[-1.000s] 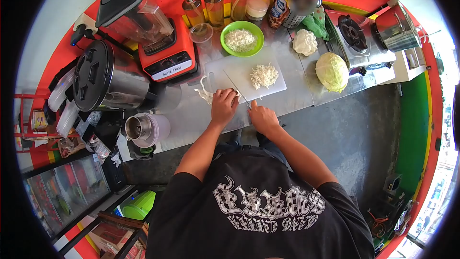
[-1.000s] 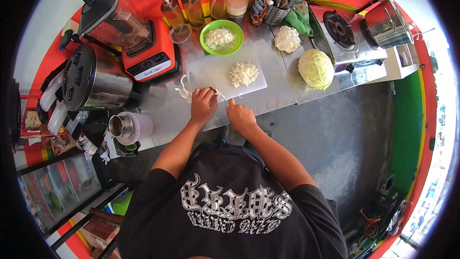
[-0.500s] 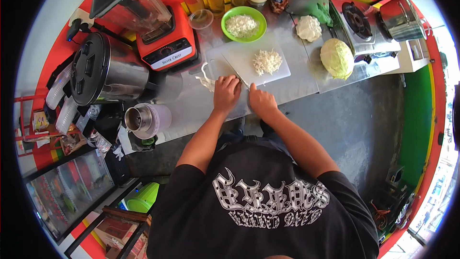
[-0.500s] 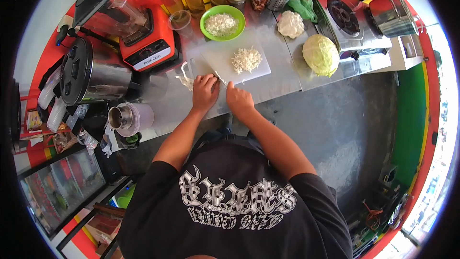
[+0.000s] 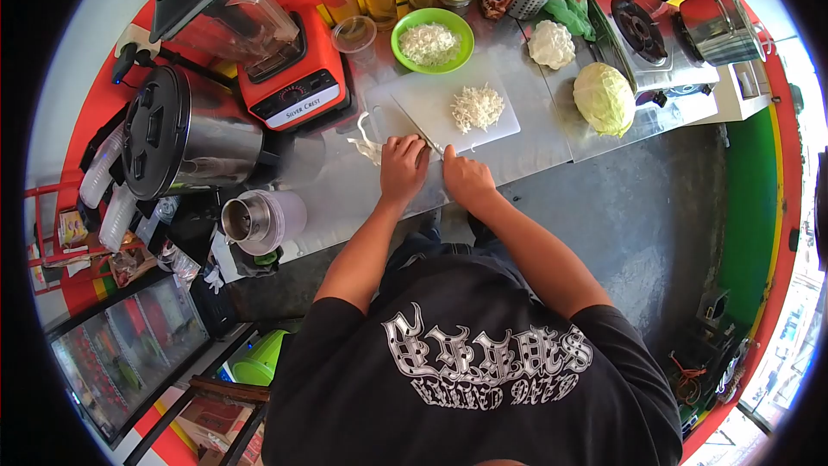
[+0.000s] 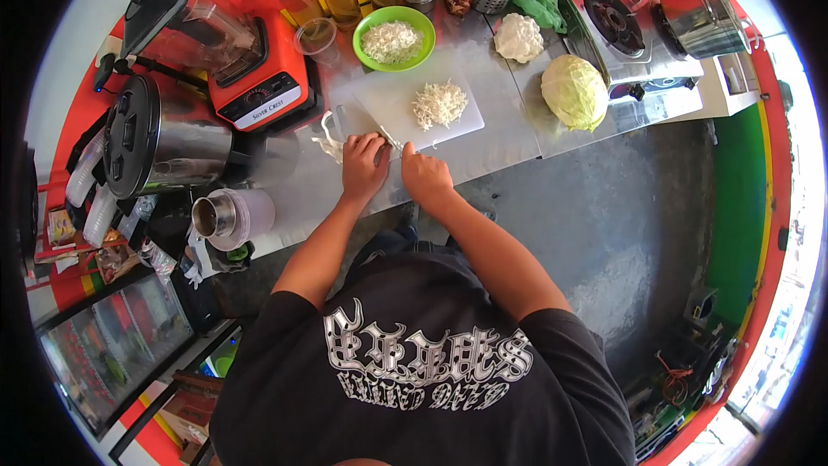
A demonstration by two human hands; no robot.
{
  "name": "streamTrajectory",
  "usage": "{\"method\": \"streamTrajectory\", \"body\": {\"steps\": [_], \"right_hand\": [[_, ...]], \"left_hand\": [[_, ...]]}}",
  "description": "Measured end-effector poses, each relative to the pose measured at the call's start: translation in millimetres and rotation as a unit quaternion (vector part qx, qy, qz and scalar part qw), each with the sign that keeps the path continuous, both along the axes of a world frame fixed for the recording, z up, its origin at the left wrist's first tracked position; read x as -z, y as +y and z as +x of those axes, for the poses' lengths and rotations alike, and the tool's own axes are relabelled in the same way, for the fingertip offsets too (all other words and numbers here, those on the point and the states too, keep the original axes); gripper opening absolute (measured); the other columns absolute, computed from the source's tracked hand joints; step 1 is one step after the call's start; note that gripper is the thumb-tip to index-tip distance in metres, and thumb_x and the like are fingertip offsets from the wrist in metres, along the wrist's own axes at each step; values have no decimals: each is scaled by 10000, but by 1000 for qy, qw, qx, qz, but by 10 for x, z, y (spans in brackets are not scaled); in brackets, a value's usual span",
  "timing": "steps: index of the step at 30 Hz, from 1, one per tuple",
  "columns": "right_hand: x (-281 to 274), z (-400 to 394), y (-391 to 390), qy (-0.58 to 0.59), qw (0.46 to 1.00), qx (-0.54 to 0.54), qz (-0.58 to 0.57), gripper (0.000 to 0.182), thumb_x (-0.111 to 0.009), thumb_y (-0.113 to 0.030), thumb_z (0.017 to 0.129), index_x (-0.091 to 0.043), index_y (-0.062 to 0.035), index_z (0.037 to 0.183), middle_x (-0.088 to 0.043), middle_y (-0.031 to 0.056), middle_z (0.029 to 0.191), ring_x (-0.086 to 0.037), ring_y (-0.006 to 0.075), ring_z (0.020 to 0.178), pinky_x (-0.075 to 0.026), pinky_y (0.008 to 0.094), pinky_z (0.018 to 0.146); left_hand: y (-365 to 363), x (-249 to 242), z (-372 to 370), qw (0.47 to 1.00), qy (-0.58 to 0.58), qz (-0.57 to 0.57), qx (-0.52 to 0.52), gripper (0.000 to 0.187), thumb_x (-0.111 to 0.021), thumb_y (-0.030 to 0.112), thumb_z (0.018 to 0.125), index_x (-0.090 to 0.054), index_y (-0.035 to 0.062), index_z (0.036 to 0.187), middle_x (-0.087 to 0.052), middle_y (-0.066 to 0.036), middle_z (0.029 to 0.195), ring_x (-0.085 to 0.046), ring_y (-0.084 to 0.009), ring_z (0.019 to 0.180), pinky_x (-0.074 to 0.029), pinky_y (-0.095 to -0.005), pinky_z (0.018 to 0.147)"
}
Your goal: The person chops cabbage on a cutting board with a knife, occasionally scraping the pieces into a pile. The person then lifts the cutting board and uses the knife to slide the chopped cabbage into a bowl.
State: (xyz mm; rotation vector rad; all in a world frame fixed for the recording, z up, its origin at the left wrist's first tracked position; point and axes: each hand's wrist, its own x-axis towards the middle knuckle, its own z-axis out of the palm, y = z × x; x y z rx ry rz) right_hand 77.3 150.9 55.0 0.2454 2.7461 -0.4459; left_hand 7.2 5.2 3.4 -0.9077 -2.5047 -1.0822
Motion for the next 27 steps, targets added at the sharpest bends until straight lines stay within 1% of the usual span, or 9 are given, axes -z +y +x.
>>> {"method": "streamTrajectory", "body": {"steps": [4,6,13,15,19,21,22,25,27], "right_hand": [[-75,134,-40,-12,1000,-4,17,135,-448,-128,988,-483,-24,1066,-736,225,867,-742,379,835,-598,470,701],[-20,221,-78,-25,999,26,20,129,-454,-126,985,-489,-29,1062,-736,217,853,-743,375,826,-600,461,688],[44,104,-28,0,1000,20,11,141,-442,-154,1007,-480,-32,1068,-738,202,858,-743,358,820,-589,478,708],[-5,75,37,-20,999,22,-29,256,-497,-261,1023,-460,-21,1105,-725,228,865,-716,418,849,-557,543,742],[-31,295,146,-20,999,12,-40,253,-498,-285,1024,-462,-43,1088,-725,230,876,-715,422,853,-556,544,753],[-88,328,240,-48,998,0,-45,289,-515,-309,1017,-465,-35,1093,-718,251,892,-700,451,883,-546,559,776],[-99,322,289,-49,998,-3,-43,289,-515,-309,1017,-465,-35,1093,-718,251,892,-700,451,883,-546,559,776],[-139,247,440,-42,998,20,-33,302,-507,-317,1021,-466,-33,1118,-715,261,916,-694,463,899,-543,561,790],[-161,200,530,-34,997,71,-26,325,-507,-329,1021,-473,-28,1137,-713,267,929,-691,467,903,-543,561,797]], "left_hand": [[-10,-9,1,1000,-17,9,2,131,-730,129,834,-706,66,947,-685,-54,1045,-588,-286,971,-454,-409,888],[1,-7,-8,1000,-5,19,2,129,-731,110,809,-709,62,927,-686,-57,1035,-589,-290,958,-461,-414,882],[1,-6,-13,1000,-11,18,4,162,-714,87,780,-703,60,940,-679,-60,1027,-581,-303,957,-464,-419,882],[-1,-10,-13,1000,-17,14,5,165,-711,90,787,-701,62,949,-676,-62,1039,-580,-306,960,-462,-421,882],[19,8,-26,1000,-7,8,-5,175,-711,94,792,-700,65,964,-673,-58,1050,-580,-304,967,-459,-418,877],[17,4,-36,1000,16,0,-4,178,-721,112,791,-698,88,966,-671,-14,1055,-586,-260,973,-455,-401,834],[19,-1,-34,1000,16,1,-7,178,-721,112,791,-698,88,966,-671,-14,1055,-586,-260,973,-455,-401,834],[13,-32,-35,1000,3,0,16,172,-722,124,806,-695,94,973,-671,1,1059,-583,-256,965,-456,-401,832],[10,-53,-22,1000,0,-6,27,181,-722,142,822,-687,100,995,-671,11,1070,-579,-254,962,-455,-398,833]]}}
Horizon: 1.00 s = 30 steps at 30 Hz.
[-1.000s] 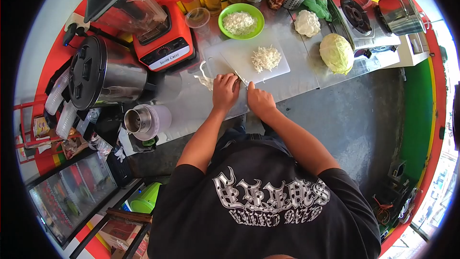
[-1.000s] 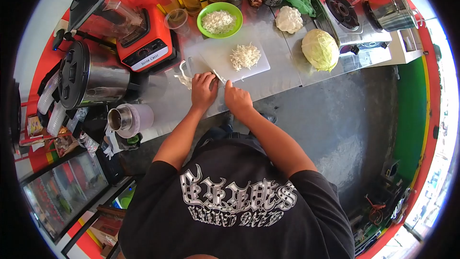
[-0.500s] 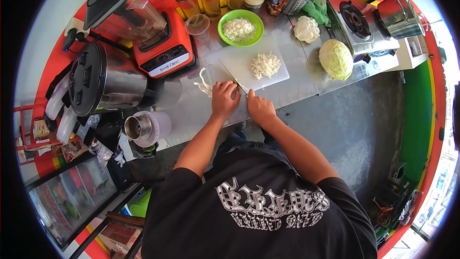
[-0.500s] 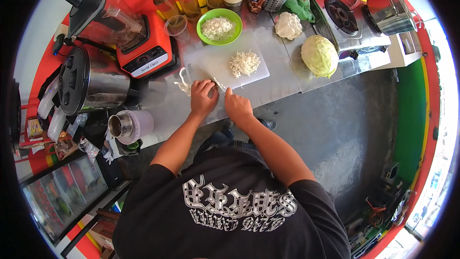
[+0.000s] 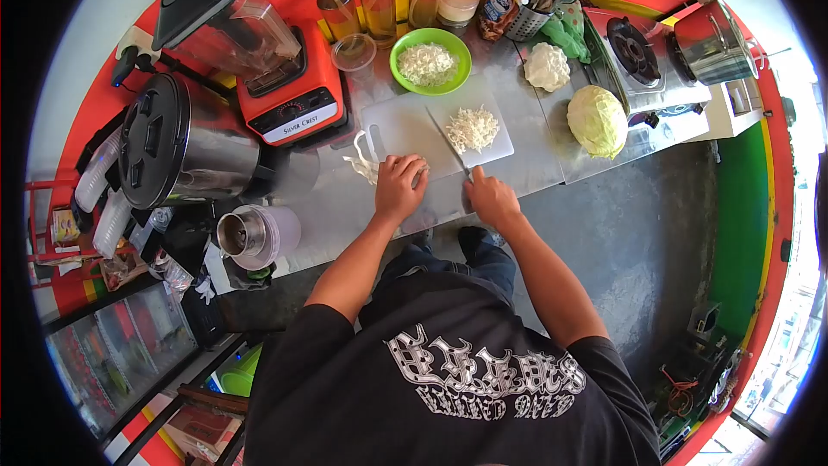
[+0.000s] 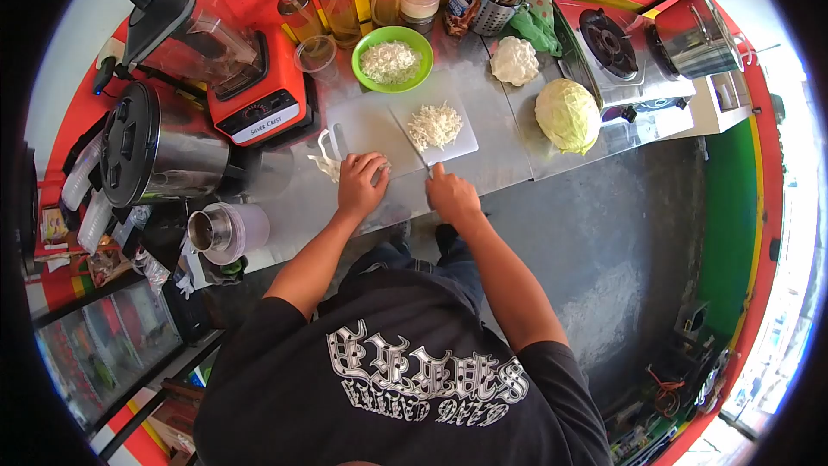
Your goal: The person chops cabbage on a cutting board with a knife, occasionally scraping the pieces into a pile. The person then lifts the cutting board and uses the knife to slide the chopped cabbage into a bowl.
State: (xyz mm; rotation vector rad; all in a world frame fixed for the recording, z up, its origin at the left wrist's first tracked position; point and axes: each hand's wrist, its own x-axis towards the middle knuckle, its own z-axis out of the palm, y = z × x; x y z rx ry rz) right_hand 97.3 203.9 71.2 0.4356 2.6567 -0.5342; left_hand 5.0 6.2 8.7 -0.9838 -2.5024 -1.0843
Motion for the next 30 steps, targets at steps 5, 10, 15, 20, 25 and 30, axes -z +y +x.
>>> {"method": "streamTrajectory", "body": {"steps": [5,10,15,20,25,30], "right_hand": [[-31,-9,-65,14,1000,-14,-11,338,-518,-337,1018,-486,-21,1132,-711,270,934,-690,468,903,-544,560,797],[-49,41,-341,12,998,-53,-29,323,-529,-315,1017,-486,-10,1115,-711,262,913,-696,457,883,-550,555,784],[-54,33,-467,24,998,-39,-33,288,-527,-275,1023,-478,0,1094,-708,252,853,-703,444,835,-559,547,739],[-58,33,-513,19,998,-46,-28,271,-520,-255,1023,-476,4,1091,-710,254,852,-704,448,827,-559,551,737],[-11,26,-532,15,999,-34,-29,258,-518,-240,1019,-477,8,1077,-714,256,865,-708,446,832,-565,545,743],[-43,21,-512,12,999,-40,-22,244,-523,-227,1009,-486,6,1071,-718,254,878,-710,445,843,-567,541,752]], "left_hand": [[-4,-4,-8,1000,-12,9,-10,190,-715,146,829,-678,92,1007,-664,-26,1071,-578,-272,983,-447,-405,862],[-1,-2,10,999,-31,2,-16,171,-714,147,819,-672,74,968,-652,-63,1052,-574,-297,988,-443,-414,882],[4,32,7,1000,-23,-2,-14,143,-716,137,818,-673,73,939,-648,-60,1035,-570,-297,988,-442,-419,879],[9,71,-8,1000,-8,-16,-17,179,-716,155,816,-682,86,977,-640,-40,1046,-566,-272,996,-438,-415,855],[-1,50,1,1000,-2,9,-14,185,-711,150,809,-679,83,978,-635,-43,1043,-562,-276,990,-438,-414,864],[-17,35,-10,1000,-8,4,-7,193,-722,154,784,-679,82,958,-631,-46,1023,-560,-280,988,-436,-413,868]]}}
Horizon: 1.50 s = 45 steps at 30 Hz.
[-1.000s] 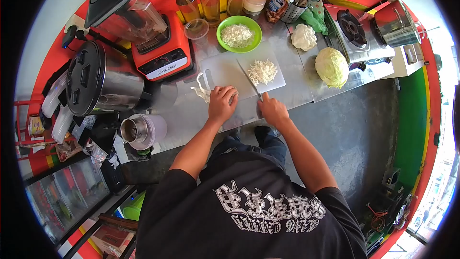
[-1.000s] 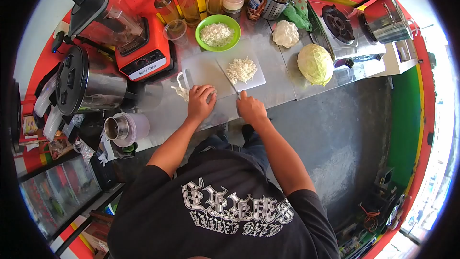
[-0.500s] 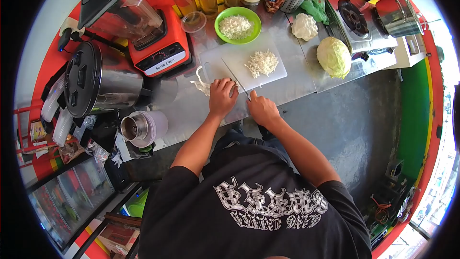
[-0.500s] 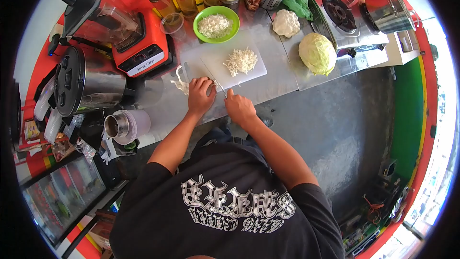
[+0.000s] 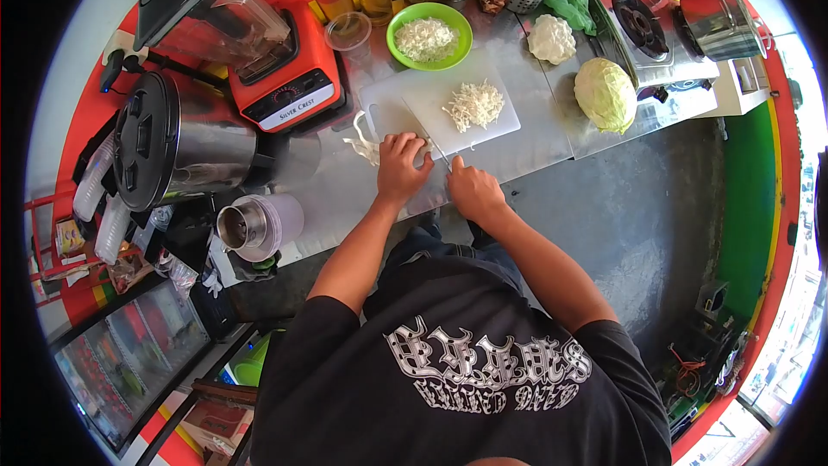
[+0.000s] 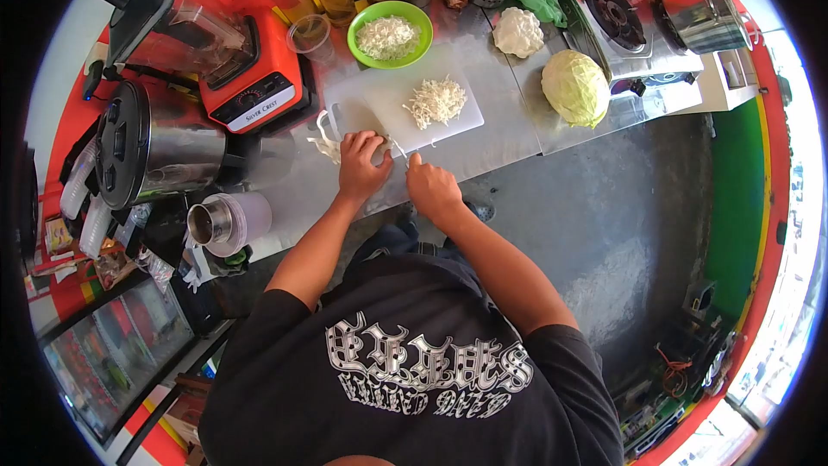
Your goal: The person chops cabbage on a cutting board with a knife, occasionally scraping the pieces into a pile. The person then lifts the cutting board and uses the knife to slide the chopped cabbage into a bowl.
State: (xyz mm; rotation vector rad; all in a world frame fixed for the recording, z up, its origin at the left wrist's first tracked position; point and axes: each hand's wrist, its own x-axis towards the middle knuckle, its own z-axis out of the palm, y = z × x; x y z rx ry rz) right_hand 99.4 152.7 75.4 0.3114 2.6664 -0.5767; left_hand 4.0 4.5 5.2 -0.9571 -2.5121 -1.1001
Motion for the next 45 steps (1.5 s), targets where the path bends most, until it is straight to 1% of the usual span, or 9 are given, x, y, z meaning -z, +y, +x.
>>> {"method": "streamTrajectory", "body": {"steps": [4,10,12,17,26,31,33,37,45], "right_hand": [[-100,-17,-36,-2,1000,1,0,228,-522,-209,1002,-490,9,1063,-719,255,887,-709,448,850,-567,543,754],[-156,-48,-64,-16,1000,-10,14,137,-508,-106,963,-501,12,1031,-716,268,890,-716,440,866,-576,527,761],[-148,-43,-87,-12,1000,5,9,120,-506,-87,953,-490,7,1025,-715,271,879,-719,437,859,-580,520,759],[164,-8,-124,-12,999,29,13,108,-494,-97,964,-472,-7,1020,-718,259,860,-721,434,835,-584,518,734],[29,-77,-106,8,999,-2,43,123,-496,-117,966,-482,-13,1031,-724,238,834,-736,397,808,-597,486,692],[249,-13,-182,14,998,28,53,103,-489,-106,961,-490,-23,1021,-727,221,818,-741,381,795,-599,480,673],[264,-49,-156,34,998,23,55,102,-485,-116,966,-489,-30,1022,-728,213,807,-742,375,782,-597,479,665],[156,-81,-55,26,997,-11,70,115,-476,-137,982,-483,-34,1033,-727,212,802,-741,372,770,-594,483,662],[219,-31,-230,20,997,40,55,111,-468,-138,993,-492,-33,1022,-730,213,814,-742,372,775,-594,481,664]], "left_hand": [[8,8,-2,1000,-3,2,2,155,-723,145,793,-669,83,925,-631,-43,1018,-563,-277,982,-434,-414,855],[33,-20,-8,1000,8,0,2,79,-708,120,833,-656,88,883,-638,-35,998,-570,-265,964,-434,-405,825],[30,-35,2,1000,-15,0,0,80,-708,112,834,-661,70,882,-644,-59,985,-571,-298,961,-441,-419,863],[22,27,-21,1000,-5,-9,-5,96,-706,122,837,-673,97,924,-634,-29,1001,-573,-264,977,-437,-405,829],[7,27,-11,999,-28,-11,-11,126,-701,156,852,-673,97,961,-626,-41,1025,-569,-274,997,-432,-417,853],[26,2,-20,999,-47,-13,-18,154,-708,159,840,-672,78,966,-633,-72,1026,-566,-312,1007,-436,-426,887],[25,-8,-11,998,-42,-16,-35,205,-704,190,854,-666,96,1031,-619,-58,1065,-552,-291,1040,-424,-420,898],[32,-23,-15,998,-49,-11,-41,226,-707,187,848,-662,102,1052,-617,-63,1078,-546,-299,1048,-421,-420,910],[14,42,-29,998,-54,-12,-39,218,-716,169,841,-669,97,1040,-631,-46,1060,-554,-298,1033,-423,-427,909]]}}
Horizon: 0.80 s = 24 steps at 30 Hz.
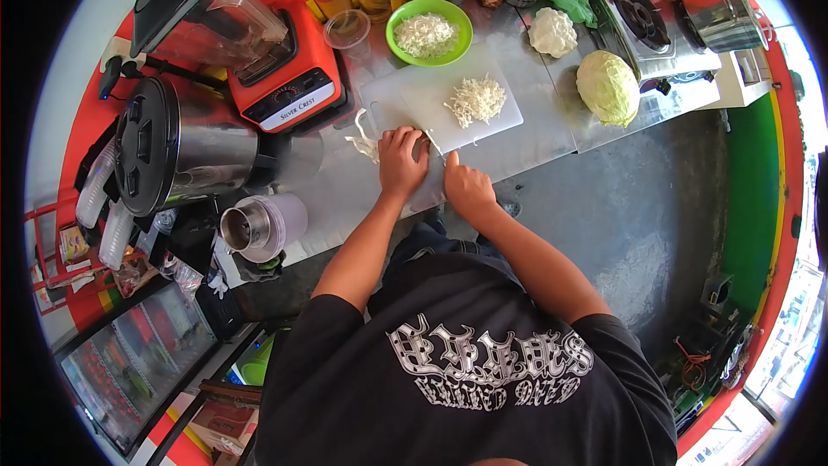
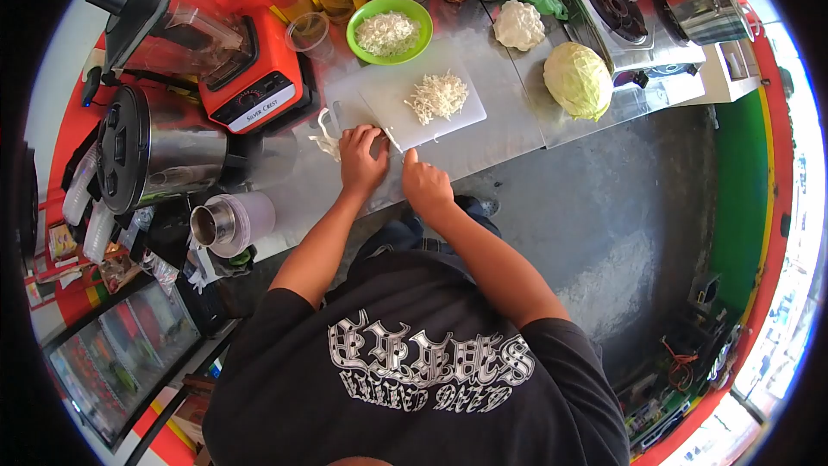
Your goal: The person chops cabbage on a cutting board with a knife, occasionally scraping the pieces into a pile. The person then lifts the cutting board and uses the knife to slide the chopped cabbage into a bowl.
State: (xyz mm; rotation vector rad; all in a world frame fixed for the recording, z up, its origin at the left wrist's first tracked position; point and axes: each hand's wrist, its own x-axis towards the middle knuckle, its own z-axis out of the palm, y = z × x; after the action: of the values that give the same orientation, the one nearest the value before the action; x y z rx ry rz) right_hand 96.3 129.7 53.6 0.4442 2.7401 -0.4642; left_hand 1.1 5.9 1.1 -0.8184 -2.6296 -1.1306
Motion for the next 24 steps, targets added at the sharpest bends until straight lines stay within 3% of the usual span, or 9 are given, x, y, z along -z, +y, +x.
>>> {"method": "streamTrajectory", "body": {"steps": [6,12,24], "right_hand": [[-170,-106,131,-9,999,-50,5,108,-469,-117,983,-494,-31,1043,-732,219,835,-743,378,801,-597,477,673],[-70,-26,-17,-24,1000,7,-13,103,-467,-108,978,-489,-28,1040,-733,219,844,-747,368,822,-598,468,689],[-180,-61,68,-15,999,-27,-8,105,-487,-99,962,-491,-24,1037,-735,213,846,-745,373,825,-596,476,698]], "left_hand": [[-2,-1,6,1000,-4,15,-8,138,-717,159,844,-688,89,960,-646,-47,1053,-559,-288,1042,-433,-424,899],[2,32,-14,1000,4,27,-15,134,-732,175,841,-694,90,938,-652,-34,1014,-568,-290,1010,-430,-416,899],[-18,-10,-2,999,3,42,4,154,-721,150,798,-689,60,919,-639,-68,996,-564,-300,1003,-441,-424,904]]}}
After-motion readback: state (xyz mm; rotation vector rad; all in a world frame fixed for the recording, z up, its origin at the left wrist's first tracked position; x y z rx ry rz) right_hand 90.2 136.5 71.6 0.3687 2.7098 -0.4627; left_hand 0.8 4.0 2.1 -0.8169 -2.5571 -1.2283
